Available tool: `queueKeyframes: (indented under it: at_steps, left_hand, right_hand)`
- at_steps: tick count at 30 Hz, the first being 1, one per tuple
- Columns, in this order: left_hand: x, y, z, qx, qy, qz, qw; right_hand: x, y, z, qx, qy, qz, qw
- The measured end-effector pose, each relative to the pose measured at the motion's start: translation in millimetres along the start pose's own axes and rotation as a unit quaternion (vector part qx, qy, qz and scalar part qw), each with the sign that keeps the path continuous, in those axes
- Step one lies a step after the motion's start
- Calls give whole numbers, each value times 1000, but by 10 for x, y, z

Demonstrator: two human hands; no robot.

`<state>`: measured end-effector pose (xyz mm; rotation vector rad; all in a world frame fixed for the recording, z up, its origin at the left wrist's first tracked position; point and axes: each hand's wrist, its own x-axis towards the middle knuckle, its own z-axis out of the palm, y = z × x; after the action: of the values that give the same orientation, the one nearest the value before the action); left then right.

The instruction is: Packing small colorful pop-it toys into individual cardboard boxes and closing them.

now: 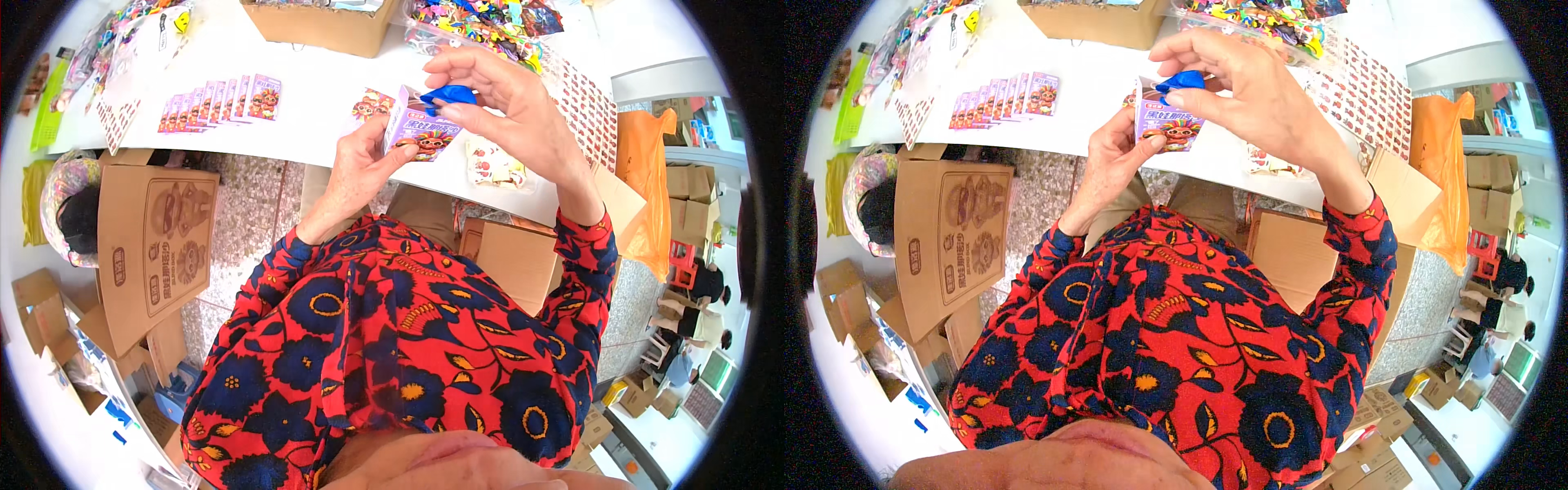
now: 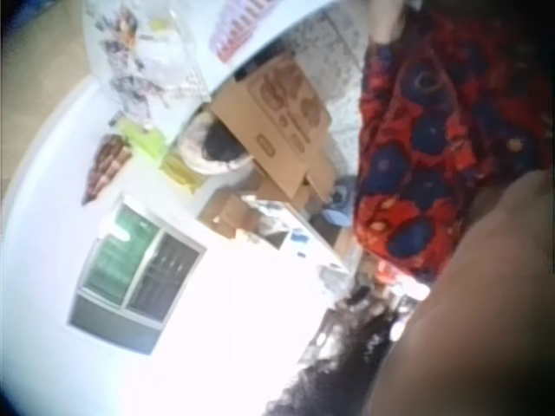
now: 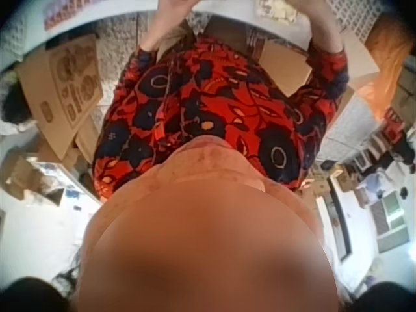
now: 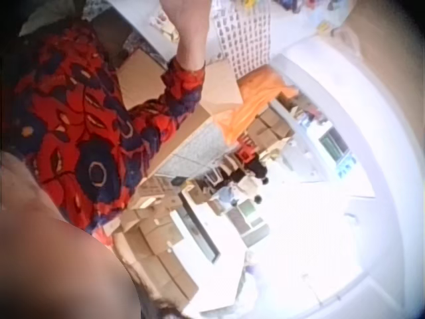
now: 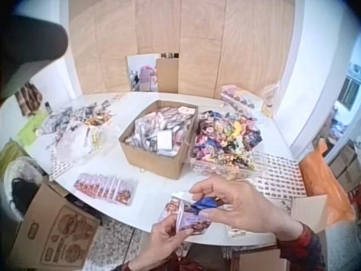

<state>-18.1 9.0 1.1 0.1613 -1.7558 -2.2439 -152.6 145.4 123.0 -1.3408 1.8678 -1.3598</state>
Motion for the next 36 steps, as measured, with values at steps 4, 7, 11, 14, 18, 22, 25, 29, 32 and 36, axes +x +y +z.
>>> queueKeyframes:
  at_steps: [4, 7, 11, 14, 18, 22, 25, 29, 32, 36]
  left_hand:
    - [-15, 28, 18, -45, 3, -11, 999]
    - [-22, 32, 14, -45, -9, -14, 999]
    - [-31, 5, 28, -63, -12, -13, 998]
    - [-32, -10, 23, -68, -17, -4, 998]
    - [-35, 10, -3, -74, -9, -13, 997]
    - [-47, 48, -26, -64, -7, -9, 998]
    - [-63, 34, -27, -65, 4, -4, 998]
    - [-61, -1, -19, -60, -5, 3, 998]
    - [-66, -47, -5, -1, 11, 33, 999]
    - [-68, -11, -14, 172, 26, 65, 983]
  right_hand:
    - [-18, -148, -45, -164, 5, -62, 985]
    - [-27, -117, -43, -263, 33, -98, 959]
    - [-50, -93, 2, -311, 31, -138, 940]
    - [-37, 0, 117, -281, 36, -171, 944]
    - [-50, -40, 156, -325, 23, -148, 934]
    - [-19, -68, 78, -409, 83, -250, 874]
    - [-183, -58, 105, -301, 37, -117, 946]
    - [-274, -82, 131, -266, -1, -38, 963]
    - [-276, -66, 92, -242, -61, -12, 968]
    - [-216, -74, 66, -169, -170, 45, 970]
